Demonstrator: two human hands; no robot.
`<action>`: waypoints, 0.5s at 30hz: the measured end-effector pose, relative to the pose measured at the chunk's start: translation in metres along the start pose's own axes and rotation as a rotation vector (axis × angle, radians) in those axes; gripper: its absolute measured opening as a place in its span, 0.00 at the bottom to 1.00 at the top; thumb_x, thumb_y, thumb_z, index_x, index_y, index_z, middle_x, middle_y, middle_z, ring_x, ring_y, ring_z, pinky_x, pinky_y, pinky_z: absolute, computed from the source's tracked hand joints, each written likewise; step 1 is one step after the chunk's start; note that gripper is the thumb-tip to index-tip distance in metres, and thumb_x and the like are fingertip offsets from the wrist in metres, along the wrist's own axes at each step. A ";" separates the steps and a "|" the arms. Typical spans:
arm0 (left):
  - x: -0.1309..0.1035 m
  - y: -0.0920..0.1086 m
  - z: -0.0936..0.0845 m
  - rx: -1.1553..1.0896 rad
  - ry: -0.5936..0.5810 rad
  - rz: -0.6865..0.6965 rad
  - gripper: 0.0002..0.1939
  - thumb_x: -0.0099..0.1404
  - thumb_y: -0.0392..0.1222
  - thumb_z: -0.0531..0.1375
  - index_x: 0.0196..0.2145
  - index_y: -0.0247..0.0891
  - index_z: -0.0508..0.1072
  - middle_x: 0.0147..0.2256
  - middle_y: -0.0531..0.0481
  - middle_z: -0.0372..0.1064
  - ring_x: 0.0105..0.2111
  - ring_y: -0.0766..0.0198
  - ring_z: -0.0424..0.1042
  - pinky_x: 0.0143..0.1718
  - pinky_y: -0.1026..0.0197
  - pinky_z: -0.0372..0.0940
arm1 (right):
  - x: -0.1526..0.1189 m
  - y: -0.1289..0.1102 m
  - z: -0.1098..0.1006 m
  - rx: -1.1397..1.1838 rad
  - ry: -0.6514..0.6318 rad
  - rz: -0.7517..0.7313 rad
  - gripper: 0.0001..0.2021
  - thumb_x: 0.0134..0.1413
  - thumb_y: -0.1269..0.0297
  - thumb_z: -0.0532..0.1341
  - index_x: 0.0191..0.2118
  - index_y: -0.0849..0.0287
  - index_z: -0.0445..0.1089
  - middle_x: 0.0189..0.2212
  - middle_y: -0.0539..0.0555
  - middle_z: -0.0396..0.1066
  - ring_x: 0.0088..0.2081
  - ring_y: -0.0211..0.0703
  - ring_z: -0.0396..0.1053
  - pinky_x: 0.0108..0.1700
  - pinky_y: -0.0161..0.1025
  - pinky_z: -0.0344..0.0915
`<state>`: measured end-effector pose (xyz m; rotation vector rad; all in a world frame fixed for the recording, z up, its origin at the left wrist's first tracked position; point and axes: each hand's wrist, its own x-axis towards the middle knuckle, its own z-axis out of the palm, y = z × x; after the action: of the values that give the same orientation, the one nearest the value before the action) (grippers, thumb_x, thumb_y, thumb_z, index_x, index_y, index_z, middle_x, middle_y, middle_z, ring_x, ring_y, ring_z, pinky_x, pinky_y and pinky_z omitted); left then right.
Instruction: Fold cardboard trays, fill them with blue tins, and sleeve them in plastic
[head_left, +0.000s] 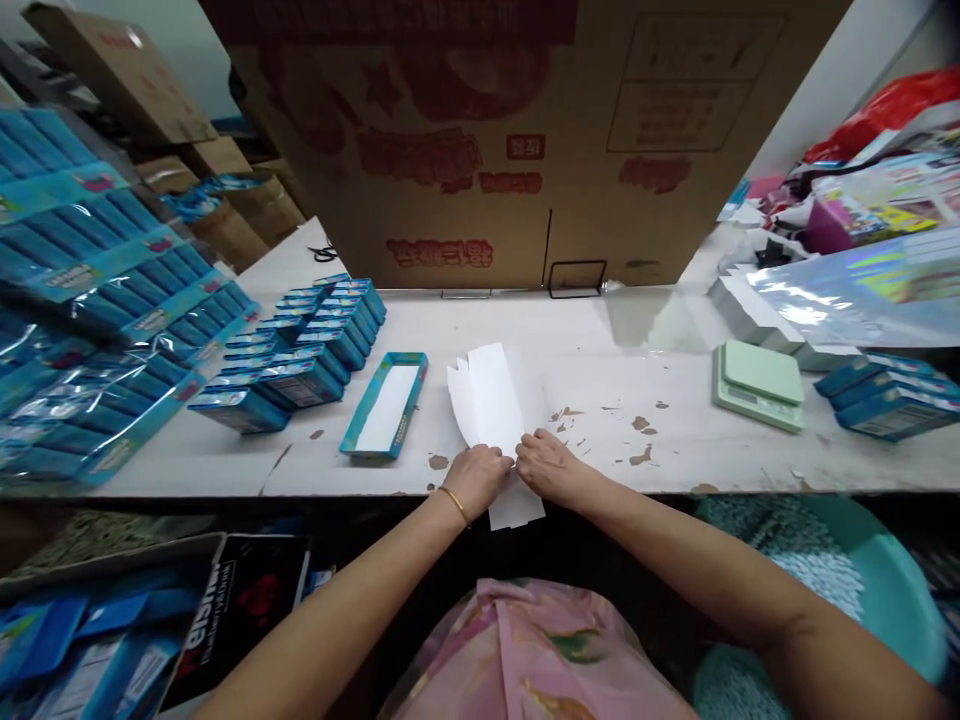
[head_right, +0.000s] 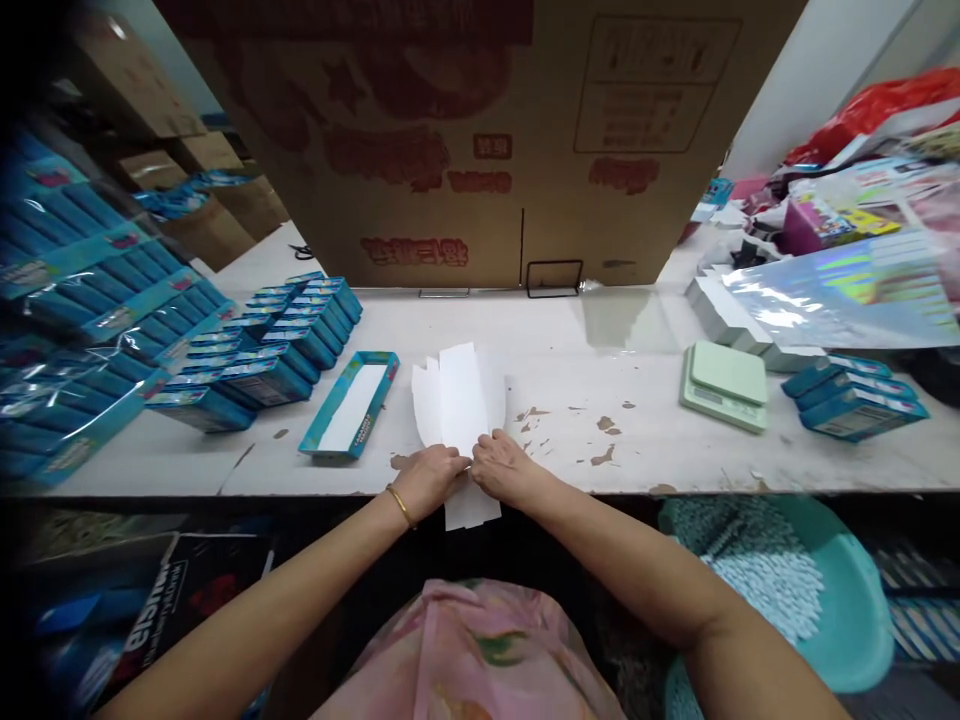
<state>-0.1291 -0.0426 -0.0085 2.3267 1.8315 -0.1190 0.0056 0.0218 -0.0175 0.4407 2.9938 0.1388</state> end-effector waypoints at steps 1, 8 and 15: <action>0.001 0.001 0.001 0.001 0.002 -0.012 0.14 0.61 0.36 0.47 0.31 0.38 0.72 0.29 0.46 0.68 0.33 0.60 0.66 0.29 0.61 0.58 | -0.001 0.001 -0.001 0.005 -0.004 -0.001 0.12 0.54 0.73 0.50 0.26 0.62 0.69 0.24 0.57 0.66 0.35 0.45 0.61 0.37 0.42 0.55; 0.006 0.000 0.000 -0.022 0.033 -0.022 0.14 0.61 0.38 0.47 0.32 0.39 0.72 0.31 0.47 0.70 0.33 0.60 0.68 0.30 0.61 0.59 | -0.045 -0.013 0.001 0.041 0.229 -0.032 0.30 0.42 0.54 0.62 0.51 0.66 0.59 0.53 0.63 0.56 0.56 0.57 0.46 0.57 0.55 0.40; 0.013 -0.007 -0.008 -0.033 -0.064 0.069 0.16 0.61 0.42 0.47 0.31 0.40 0.74 0.32 0.46 0.71 0.33 0.60 0.69 0.30 0.62 0.59 | -0.044 -0.008 0.023 0.155 0.480 -0.002 0.20 0.49 0.72 0.55 0.50 0.63 0.59 0.55 0.60 0.54 0.60 0.56 0.36 0.56 0.53 0.51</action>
<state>-0.1330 -0.0268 -0.0032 2.3326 1.7091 -0.1510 0.0484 0.0027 -0.0365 0.4773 3.4936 0.0116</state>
